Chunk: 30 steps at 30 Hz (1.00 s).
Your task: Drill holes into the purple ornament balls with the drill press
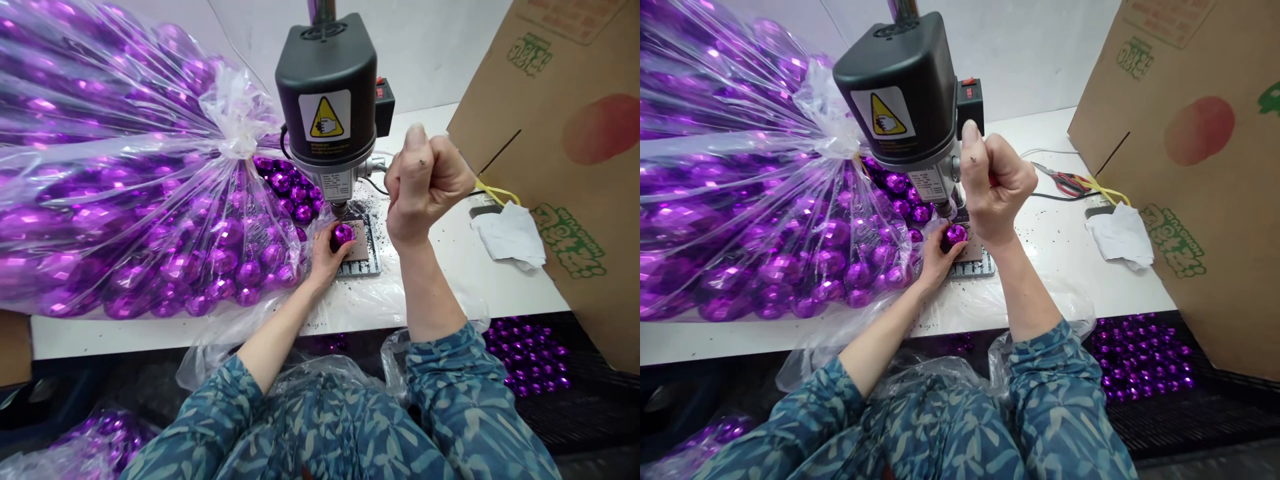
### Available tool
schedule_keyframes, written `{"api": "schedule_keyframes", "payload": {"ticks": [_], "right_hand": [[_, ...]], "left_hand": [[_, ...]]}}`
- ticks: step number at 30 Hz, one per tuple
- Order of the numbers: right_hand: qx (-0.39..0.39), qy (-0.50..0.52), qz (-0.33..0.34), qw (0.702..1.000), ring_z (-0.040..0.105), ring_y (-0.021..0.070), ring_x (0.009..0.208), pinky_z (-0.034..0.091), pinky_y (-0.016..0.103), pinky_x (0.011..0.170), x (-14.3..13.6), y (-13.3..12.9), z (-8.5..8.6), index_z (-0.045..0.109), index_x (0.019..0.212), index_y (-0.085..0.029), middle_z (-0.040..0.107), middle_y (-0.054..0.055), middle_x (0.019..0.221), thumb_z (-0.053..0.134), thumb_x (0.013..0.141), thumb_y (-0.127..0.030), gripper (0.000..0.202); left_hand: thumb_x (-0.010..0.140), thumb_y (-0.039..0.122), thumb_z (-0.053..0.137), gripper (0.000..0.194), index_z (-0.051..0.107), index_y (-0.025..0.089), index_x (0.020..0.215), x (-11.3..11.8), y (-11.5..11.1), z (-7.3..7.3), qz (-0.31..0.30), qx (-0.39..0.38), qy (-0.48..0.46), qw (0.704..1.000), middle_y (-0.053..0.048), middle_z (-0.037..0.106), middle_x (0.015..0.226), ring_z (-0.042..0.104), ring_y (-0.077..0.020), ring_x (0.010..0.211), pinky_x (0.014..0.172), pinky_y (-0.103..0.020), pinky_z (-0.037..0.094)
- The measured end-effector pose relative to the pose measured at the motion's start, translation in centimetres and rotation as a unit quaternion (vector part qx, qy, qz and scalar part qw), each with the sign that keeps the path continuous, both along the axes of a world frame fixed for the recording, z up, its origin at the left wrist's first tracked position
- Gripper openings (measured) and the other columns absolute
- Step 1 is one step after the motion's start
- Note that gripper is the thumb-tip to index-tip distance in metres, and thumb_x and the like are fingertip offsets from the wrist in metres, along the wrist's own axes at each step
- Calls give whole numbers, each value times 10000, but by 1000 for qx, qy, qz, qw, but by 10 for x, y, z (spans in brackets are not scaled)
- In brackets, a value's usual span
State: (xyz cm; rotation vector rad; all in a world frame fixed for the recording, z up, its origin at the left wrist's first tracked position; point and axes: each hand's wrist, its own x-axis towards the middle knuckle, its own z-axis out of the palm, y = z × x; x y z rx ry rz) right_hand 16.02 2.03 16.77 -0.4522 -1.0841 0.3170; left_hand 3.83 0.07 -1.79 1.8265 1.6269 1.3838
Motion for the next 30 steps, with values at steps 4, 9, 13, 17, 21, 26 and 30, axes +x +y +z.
{"api": "schedule_keyframes", "payload": {"ticks": [4,9,13,17,21,26,30], "right_hand": [[32,18,11,999,212,34,397,160,307,462,1,4,-12,159,594,-200,182,-63,455,626,908,-498,637],[79,18,13,997,189,22,391,141,285,446,1,9,-22,158,602,-192,169,-68,464,609,927,-390,589],[126,6,12,992,187,23,386,162,274,438,3,11,-31,173,612,-187,182,-71,456,579,939,-308,535],[144,-17,1,989,207,28,383,174,265,428,7,14,-40,192,609,-183,211,-70,445,557,936,-253,495],[132,-37,-27,990,226,34,390,190,265,418,10,14,-50,200,593,-189,237,-64,452,540,937,-274,491],[124,-56,-39,990,186,38,364,211,275,393,12,10,-57,124,574,-204,171,-70,426,547,932,-325,567],[82,-15,-24,996,212,29,356,161,260,393,7,13,-25,158,589,-198,201,-78,423,604,927,-344,578]], "left_hand": [[830,421,803,559,607,217,1312,1,-1,2,-2,-12,-15,1000,-118,700,1215,636,-279,1144,998,-446,506],[828,411,805,557,610,208,1309,1,-2,5,-3,-21,-18,1000,-124,696,1231,626,-284,1171,1017,-445,497],[839,423,792,545,611,215,1309,1,-3,4,0,-24,-18,1000,-122,694,1236,627,-279,1163,1013,-439,496],[840,436,791,544,609,219,1304,2,-2,3,-2,-23,-19,1000,-122,688,1256,623,-279,1173,1023,-443,491],[843,462,783,545,607,218,1298,2,-2,3,-4,-15,-16,1000,-125,691,1248,627,-279,1161,1021,-454,490],[855,478,766,538,601,219,1296,2,-3,2,-7,-4,-22,1000,-126,690,1238,631,-276,1148,1010,-458,495],[849,457,773,528,600,214,1285,4,-1,3,-4,-11,-32,999,-125,688,1221,633,-276,1139,1008,-464,497]]}}
